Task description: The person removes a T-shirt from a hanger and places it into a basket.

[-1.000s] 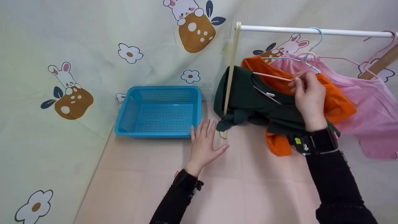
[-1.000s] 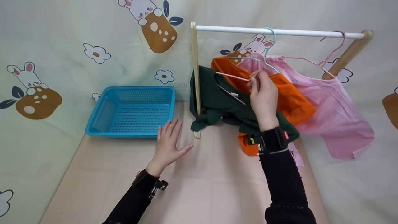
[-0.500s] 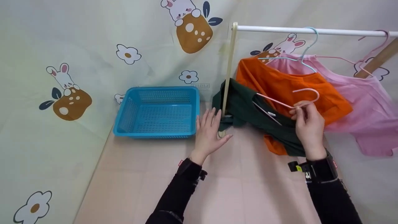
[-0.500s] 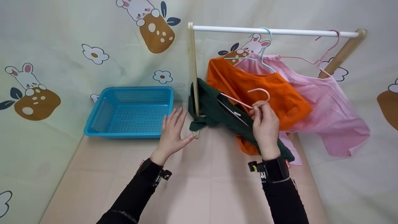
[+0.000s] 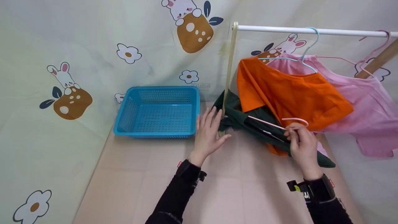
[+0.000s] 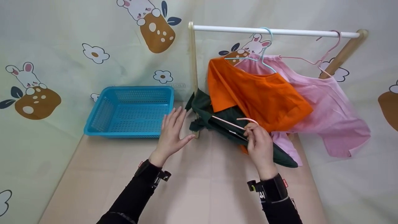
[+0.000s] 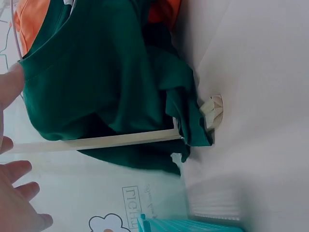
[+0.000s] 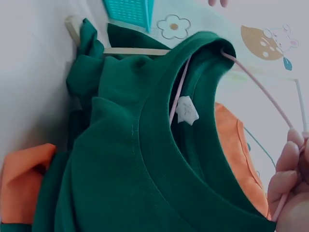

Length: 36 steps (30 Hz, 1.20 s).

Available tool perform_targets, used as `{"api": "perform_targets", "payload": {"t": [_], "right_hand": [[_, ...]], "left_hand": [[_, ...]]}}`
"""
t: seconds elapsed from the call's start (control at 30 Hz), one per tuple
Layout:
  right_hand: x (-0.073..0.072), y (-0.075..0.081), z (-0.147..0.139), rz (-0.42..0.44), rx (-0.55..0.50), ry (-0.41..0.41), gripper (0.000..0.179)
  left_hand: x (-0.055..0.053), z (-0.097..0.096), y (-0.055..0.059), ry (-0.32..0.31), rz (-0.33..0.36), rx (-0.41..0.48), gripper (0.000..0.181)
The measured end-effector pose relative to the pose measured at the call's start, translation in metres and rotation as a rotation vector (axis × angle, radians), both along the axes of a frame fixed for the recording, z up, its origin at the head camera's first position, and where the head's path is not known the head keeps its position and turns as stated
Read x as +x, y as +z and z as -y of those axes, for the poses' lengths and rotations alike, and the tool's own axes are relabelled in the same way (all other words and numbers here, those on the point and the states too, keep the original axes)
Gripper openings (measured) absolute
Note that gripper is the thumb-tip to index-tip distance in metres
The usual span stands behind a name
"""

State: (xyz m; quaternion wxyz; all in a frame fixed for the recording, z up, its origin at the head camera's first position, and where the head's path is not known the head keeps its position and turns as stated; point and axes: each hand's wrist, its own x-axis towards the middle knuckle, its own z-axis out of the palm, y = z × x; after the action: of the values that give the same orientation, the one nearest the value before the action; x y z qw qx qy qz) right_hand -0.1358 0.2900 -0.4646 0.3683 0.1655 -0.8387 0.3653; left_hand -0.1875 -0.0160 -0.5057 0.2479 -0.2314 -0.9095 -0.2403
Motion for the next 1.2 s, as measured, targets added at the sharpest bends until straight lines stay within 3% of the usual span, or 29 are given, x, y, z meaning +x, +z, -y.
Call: {"api": "perform_targets", "payload": {"t": [0.2, 0.37, 0.47, 0.6, 0.63, 0.73, 0.87, 1.1, 1.2], "right_hand": [[0.004, 0.002, 0.008, -0.047, 0.045, 0.167, 0.024], [0.002, 0.004, 0.013, -0.065, 0.048, 0.265, 0.007], [-0.001, 0.003, 0.013, -0.087, 0.029, 0.314, 0.013], [-0.004, 0.001, 0.013, -0.089, -0.003, 0.376, 0.002], [-0.004, 0.001, 0.014, -0.083, -0.01, 0.386, 0.006], [-0.004, 0.002, 0.015, -0.054, -0.018, 0.388, 0.018], [-0.003, 0.007, 0.015, 0.007, -0.055, 0.359, 0.023], [-0.005, 0.009, 0.008, 0.031, -0.111, 0.368, 0.005], [-0.006, 0.009, 0.002, 0.051, -0.198, 0.385, 0.004]], "left_hand": [[0.0, 0.003, -0.001, -0.067, -0.061, -0.001, 0.076], [0.002, 0.006, -0.004, -0.142, -0.125, 0.013, 0.058], [0.004, 0.01, -0.005, -0.176, -0.157, 0.049, 0.048], [0.008, 0.015, -0.005, -0.206, -0.204, 0.134, 0.03], [0.009, 0.016, -0.005, -0.211, -0.218, 0.154, 0.026], [0.013, 0.02, -0.004, -0.208, -0.258, 0.203, 0.017], [0.018, 0.027, -0.003, -0.185, -0.286, 0.27, 0.018], [0.023, 0.039, -0.002, -0.177, -0.304, 0.4, 0.021], [0.024, 0.046, -0.005, -0.149, -0.304, 0.481, 0.019]]}}
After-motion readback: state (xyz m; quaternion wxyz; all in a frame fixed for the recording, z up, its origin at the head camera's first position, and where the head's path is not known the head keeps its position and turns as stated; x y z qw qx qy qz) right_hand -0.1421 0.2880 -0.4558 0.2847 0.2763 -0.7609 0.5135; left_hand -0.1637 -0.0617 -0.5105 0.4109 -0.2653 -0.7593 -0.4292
